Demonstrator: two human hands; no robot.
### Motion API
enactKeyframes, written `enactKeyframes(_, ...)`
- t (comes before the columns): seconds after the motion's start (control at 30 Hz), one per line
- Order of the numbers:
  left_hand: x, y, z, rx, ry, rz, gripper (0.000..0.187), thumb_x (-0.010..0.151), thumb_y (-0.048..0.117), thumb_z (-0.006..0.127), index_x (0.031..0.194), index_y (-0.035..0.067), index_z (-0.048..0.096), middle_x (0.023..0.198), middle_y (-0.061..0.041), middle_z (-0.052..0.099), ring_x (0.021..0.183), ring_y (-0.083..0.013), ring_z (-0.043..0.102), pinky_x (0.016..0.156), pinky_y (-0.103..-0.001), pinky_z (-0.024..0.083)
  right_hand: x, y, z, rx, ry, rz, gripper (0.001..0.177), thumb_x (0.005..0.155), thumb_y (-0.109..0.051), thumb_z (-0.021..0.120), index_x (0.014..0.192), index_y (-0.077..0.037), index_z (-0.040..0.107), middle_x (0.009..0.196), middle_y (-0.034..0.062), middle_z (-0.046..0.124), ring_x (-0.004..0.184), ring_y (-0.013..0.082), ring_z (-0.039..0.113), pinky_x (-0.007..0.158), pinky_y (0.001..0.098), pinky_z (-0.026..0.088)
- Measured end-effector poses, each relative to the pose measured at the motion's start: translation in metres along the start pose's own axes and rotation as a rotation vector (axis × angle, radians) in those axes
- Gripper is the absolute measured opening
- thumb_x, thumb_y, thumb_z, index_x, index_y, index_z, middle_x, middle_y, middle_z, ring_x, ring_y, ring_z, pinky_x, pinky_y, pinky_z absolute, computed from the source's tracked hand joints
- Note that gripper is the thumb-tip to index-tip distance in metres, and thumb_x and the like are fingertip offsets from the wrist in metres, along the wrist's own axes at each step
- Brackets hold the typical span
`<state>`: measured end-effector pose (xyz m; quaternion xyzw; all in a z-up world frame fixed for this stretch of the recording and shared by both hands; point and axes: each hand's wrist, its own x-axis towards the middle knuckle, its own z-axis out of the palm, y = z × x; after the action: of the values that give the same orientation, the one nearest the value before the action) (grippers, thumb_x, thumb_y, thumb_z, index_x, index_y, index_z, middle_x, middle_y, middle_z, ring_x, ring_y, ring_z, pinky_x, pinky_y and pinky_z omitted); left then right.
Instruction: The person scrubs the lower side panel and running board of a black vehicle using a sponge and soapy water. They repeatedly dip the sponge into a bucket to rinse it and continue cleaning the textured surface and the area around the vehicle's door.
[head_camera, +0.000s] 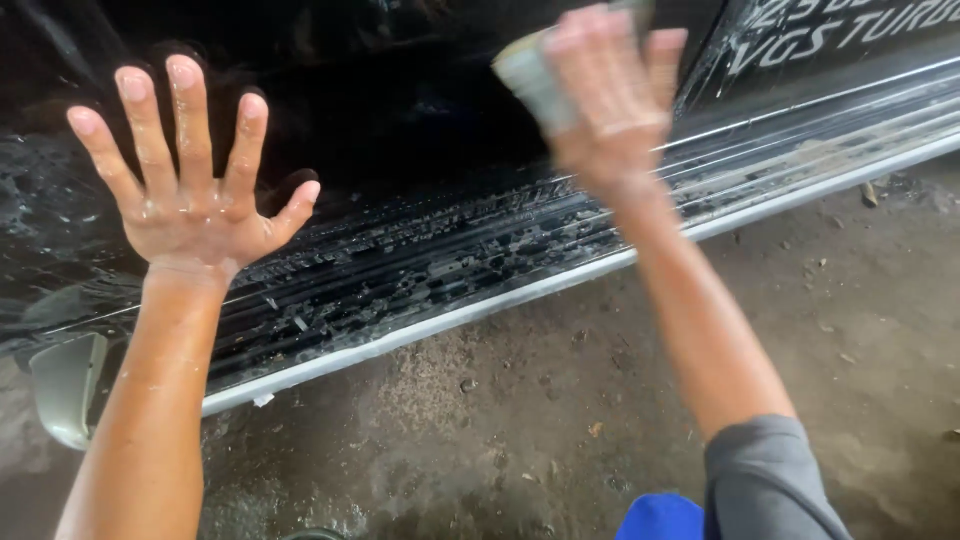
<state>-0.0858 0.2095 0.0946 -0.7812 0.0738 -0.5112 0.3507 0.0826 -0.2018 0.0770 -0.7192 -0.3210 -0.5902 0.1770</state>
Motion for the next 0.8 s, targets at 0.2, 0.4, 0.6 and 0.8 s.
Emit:
enactKeyframes(0.2, 0.001, 0.005, -0.006, 0.027, 0.048, -0.010, 0.079, 0.108, 0.070, 0.025, 0.172, 0.023, 0.024, 0.174, -0.019, 0.028, 0.157, -0.0444, 0.024, 0.122, -0.071, 0.016, -0.011, -0.032, 0.015, 0.156, 0.115, 0.367, 0.046, 0.117, -0.019, 0.037, 0.161, -0.004, 0.039, 0.166, 0.0127, 0.041, 0.159, 0.0241, 0.028, 0.130, 0.0449, 0.006)
enactKeyframes(0.4, 0.003, 0.004, -0.016, -0.036, 0.027, -0.017, 0.079, 0.110, 0.070, 0.026, 0.174, 0.023, 0.026, 0.173, -0.019, 0.030, 0.157, -0.0440, 0.026, 0.123, -0.070, 0.019, 0.015, -0.146, 0.006, 0.251, -0.329, -0.224, 0.054, 0.102, -0.008, 0.050, 0.156, -0.006, 0.046, 0.156, 0.0169, 0.048, 0.146, 0.0322, 0.040, 0.123, 0.0487, 0.021)
enactKeyframes(0.6, 0.003, 0.004, -0.010, -0.023, 0.045, -0.026, 0.077, 0.110, 0.067, 0.027, 0.173, 0.022, 0.026, 0.172, -0.019, 0.031, 0.156, -0.0447, 0.027, 0.123, -0.070, 0.017, -0.061, 0.004, 0.021, 0.080, 0.023, 0.162, 0.044, 0.112, -0.014, 0.049, 0.154, 0.001, 0.048, 0.158, 0.0237, 0.046, 0.153, 0.0392, 0.040, 0.132, 0.0520, 0.020)
enactKeyframes(0.8, 0.002, 0.004, -0.016, -0.037, 0.066, -0.039, 0.076, 0.110, 0.066, 0.028, 0.173, 0.023, 0.029, 0.172, -0.019, 0.032, 0.156, -0.0438, 0.028, 0.123, -0.068, 0.018, -0.039, -0.132, 0.053, 0.432, 0.242, 0.286, 0.056, 0.108, -0.012, 0.041, 0.162, -0.004, 0.030, 0.169, 0.0176, 0.025, 0.161, 0.0348, 0.016, 0.133, 0.0489, 0.007)
